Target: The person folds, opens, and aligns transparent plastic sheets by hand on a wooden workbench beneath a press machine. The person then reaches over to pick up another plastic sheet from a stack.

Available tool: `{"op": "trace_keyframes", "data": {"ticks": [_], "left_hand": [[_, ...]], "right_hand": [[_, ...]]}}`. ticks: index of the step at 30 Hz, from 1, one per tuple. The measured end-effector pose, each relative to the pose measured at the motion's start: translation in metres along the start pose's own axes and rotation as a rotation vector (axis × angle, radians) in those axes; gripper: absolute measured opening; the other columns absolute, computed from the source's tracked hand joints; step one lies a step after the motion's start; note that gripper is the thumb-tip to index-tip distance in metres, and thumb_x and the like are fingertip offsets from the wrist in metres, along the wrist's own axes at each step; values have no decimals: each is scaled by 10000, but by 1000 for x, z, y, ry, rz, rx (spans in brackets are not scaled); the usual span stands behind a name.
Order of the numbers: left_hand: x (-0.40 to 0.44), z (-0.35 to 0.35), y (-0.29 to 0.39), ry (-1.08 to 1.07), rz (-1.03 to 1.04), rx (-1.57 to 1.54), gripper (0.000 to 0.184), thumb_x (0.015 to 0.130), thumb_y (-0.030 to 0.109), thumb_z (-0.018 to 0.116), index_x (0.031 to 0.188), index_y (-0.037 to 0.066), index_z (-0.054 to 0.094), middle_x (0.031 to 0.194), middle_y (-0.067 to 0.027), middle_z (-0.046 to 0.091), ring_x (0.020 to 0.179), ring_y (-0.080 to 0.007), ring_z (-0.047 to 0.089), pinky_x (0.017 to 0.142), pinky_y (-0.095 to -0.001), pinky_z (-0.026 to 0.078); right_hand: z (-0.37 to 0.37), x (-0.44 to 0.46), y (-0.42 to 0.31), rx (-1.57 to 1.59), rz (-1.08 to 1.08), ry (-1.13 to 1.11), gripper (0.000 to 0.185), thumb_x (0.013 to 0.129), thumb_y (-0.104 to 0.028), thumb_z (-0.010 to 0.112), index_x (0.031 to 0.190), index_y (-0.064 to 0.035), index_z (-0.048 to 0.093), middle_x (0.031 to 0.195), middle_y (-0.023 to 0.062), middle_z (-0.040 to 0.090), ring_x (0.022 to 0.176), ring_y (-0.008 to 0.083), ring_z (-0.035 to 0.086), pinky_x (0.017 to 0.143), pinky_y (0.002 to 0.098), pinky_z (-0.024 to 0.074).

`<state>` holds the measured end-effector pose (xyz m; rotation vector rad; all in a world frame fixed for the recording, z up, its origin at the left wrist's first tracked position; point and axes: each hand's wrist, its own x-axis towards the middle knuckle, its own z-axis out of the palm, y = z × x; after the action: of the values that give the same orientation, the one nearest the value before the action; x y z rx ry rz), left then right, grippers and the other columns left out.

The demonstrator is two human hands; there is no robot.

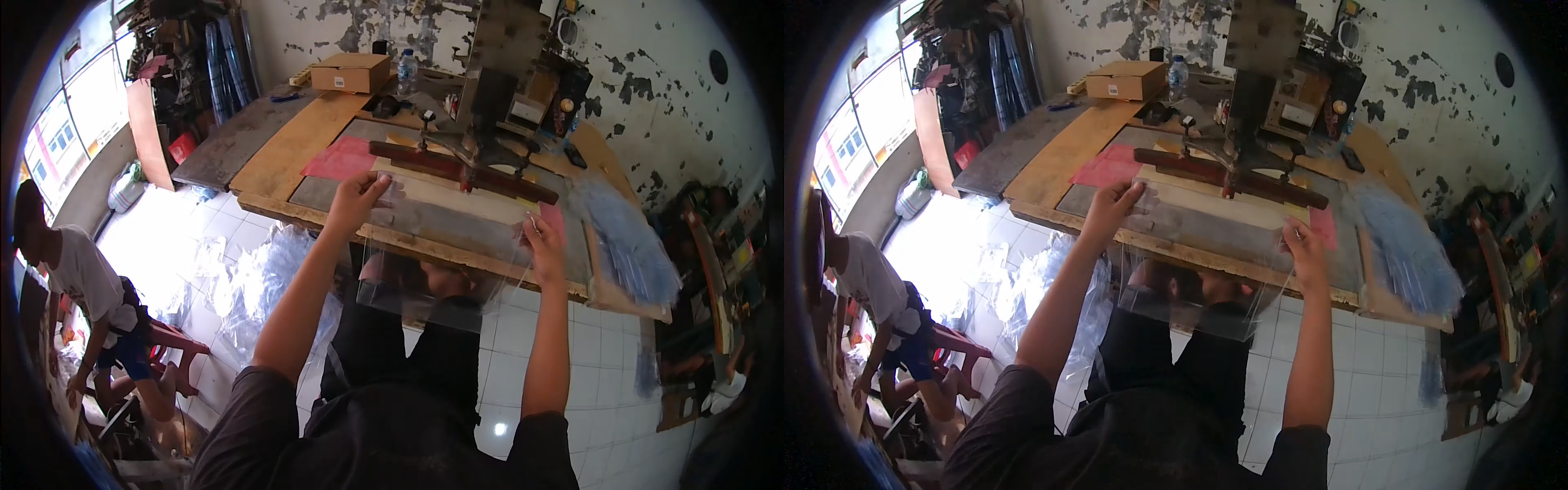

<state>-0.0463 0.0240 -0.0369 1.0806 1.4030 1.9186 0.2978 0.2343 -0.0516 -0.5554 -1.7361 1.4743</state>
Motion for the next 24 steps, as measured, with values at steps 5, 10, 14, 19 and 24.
{"op": "trace_keyframes", "data": {"ticks": [5,10,14,19,24], "left_hand": [[24,-20,-48,30,11,176,300,1078,285,619,1206,23,686,914,9,698,770,-52,588,680,-257,494],[0,-7,-11,-100,-58,143,391,1080,243,611,1403,35,542,982,-64,752,877,-111,699,769,-266,527],[9,-16,-32,-124,-29,42,477,1062,177,634,1476,27,451,1033,-117,763,946,-180,744,827,-288,550],[10,-18,-34,-147,-11,38,565,1039,98,647,1529,22,377,1111,-147,759,952,-180,733,850,-308,574],[12,-16,-22,-126,-53,54,530,1036,73,643,1505,11,405,1070,-141,757,962,-180,739,859,-297,556]], "right_hand": [[18,18,33,-66,12,118,373,1019,-280,710,1263,-1,664,1043,30,706,929,107,634,852,267,491],[17,12,42,-73,5,193,340,1001,-229,734,1246,-2,668,1067,33,701,968,110,635,879,263,498],[22,14,35,-63,6,193,350,1001,-212,733,1266,3,657,1084,38,696,980,117,639,884,266,501],[27,12,28,-62,22,211,353,1012,-173,714,1300,14,636,1118,52,690,1009,118,639,911,269,498],[29,12,25,-55,43,224,374,1007,-170,718,1315,19,623,1133,59,691,1018,127,645,919,277,501]]}}
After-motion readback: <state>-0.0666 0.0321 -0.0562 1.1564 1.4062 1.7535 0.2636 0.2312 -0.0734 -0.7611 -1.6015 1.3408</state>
